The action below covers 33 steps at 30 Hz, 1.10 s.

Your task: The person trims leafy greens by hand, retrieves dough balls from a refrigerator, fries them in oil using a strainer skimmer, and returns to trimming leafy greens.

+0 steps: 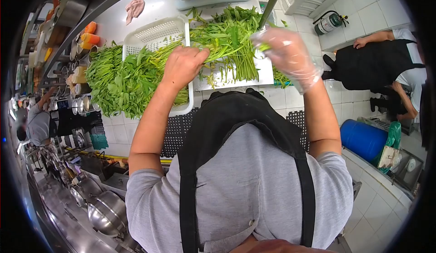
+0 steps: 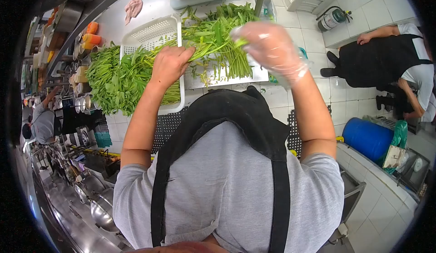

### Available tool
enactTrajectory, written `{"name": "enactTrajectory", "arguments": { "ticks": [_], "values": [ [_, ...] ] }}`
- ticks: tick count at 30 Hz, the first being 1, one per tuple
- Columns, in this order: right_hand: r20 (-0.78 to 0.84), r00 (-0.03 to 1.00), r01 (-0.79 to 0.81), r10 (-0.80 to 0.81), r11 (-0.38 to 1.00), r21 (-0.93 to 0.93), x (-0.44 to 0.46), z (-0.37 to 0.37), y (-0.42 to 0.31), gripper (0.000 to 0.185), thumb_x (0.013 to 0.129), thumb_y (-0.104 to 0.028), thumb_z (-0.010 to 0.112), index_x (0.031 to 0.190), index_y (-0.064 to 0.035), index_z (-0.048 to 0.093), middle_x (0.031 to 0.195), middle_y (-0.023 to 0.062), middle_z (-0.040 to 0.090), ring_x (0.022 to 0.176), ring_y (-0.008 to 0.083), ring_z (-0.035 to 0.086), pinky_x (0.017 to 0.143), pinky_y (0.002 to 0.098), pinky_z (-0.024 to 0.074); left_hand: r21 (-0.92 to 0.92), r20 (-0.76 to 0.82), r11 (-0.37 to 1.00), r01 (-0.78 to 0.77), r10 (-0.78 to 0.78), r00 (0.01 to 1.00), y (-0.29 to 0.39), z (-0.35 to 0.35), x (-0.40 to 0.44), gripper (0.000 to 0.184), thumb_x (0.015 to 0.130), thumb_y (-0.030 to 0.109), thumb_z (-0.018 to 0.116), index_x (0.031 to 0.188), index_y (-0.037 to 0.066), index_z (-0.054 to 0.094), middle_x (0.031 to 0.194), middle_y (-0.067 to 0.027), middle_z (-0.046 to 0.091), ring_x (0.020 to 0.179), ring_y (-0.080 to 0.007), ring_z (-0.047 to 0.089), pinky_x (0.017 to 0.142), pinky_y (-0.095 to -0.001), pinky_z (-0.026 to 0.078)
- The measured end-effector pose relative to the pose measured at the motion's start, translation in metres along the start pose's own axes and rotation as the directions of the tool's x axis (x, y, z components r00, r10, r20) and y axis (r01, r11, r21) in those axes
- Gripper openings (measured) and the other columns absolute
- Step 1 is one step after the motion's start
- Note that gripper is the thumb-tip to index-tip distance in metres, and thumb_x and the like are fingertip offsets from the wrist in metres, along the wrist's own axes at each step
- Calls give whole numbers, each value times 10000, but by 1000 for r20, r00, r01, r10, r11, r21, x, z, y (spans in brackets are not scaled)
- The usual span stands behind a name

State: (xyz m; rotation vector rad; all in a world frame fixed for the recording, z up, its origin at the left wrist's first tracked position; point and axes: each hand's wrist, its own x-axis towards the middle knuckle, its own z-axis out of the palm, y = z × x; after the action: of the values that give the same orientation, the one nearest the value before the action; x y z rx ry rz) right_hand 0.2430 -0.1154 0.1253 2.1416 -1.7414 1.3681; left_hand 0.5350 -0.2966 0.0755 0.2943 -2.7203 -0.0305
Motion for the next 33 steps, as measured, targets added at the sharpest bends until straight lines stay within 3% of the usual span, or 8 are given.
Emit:
{"name": "enactTrajectory", "arguments": {
  "ticks": [5, 10, 11, 12, 17, 21, 27, 33],
  "values": [
    [442, 893, 237, -90, 927, -290, -5, 19, -8, 250, 877, -71, 740, 1127, -67, 754, 927, 117, 749, 850, 344, 735, 762, 457, 599, -55, -23, 998, -18, 17, 1000, 5, 4, 7, 132, 909, 150, 731, 1039, 137, 715, 739, -58, 638, 741, -288, 693, 675, -453, 503],
    [65, 997, 51, -31, 941, -335, -27, 38, 3, 130, 974, -146, 697, 1064, -66, 746, 814, 73, 685, 761, 277, 704, 698, 424, 566, -224, 158, 965, 133, -99, 982, 12, 18, 10, 304, 907, 162, 787, 1195, 81, 733, 894, -152, 735, 879, -393, 715, 758, -470, 543],
    [-139, 894, -417, 426, 904, 92, -21, 29, 1, 123, 1007, -160, 705, 1079, -67, 737, 799, 30, 638, 742, 219, 664, 669, 385, 535, -234, 153, 964, 123, -89, 984, 14, 22, 7, 304, 907, 162, 787, 1195, 81, 733, 894, -152, 735, 879, -393, 715, 758, -470, 543],
    [-128, 565, -651, 815, 536, 537, -19, 16, 2, 122, 1040, -174, 712, 1094, -67, 728, 784, -12, 590, 723, 161, 624, 639, 346, 504, -279, 190, 905, 320, -275, 942, 18, 26, 4, 231, 963, 198, 761, 1163, 87, 733, 923, -170, 746, 890, -401, 719, 795, -473, 554],
    [46, 491, -139, 870, 26, 990, -83, -50, 51, 185, 1091, -183, 681, 1198, -33, 681, 868, 15, 577, 747, 130, 554, 654, 292, 479, -823, 365, 257, 507, -445, 818, 26, 57, 14, 330, 1106, 286, 687, 1280, 8, 725, 1062, -87, 786, 938, -185, 712, 865, -348, 550],
    [-130, 441, -253, 888, 263, 931, -131, -96, 53, 279, 1115, -236, 631, 1242, 3, 699, 1183, 130, 757, 932, 202, 670, 874, 364, 576, -849, 404, 206, 486, -339, 850, 57, 45, 67, 378, 1125, 229, 651, 1389, -40, 661, 1149, -33, 739, 1040, -116, 644, 939, -319, 531],
    [-475, 241, -448, 846, 531, 719, -196, -163, 30, 244, 1144, -198, 579, 1262, -1, 661, 1082, 114, 750, 1114, 259, 730, 1047, 416, 562, -959, 212, 171, 227, -101, 972, 134, 96, 172, 471, 1089, 325, 692, 1403, -24, 654, 1239, -101, 757, 1089, -177, 682, 986, -368, 544],
    [-516, 138, -463, 845, 516, 721, -261, -204, 34, 323, 1149, -262, 609, 1298, 22, 647, 946, 16, 598, 972, 198, 653, 970, 371, 543, -669, 349, 704, 238, 15, 937, 159, 292, 214, 631, 1037, 459, 733, 1449, -10, 642, 1330, -173, 745, 1188, -245, 708, 1043, -375, 538]
  ]
}}
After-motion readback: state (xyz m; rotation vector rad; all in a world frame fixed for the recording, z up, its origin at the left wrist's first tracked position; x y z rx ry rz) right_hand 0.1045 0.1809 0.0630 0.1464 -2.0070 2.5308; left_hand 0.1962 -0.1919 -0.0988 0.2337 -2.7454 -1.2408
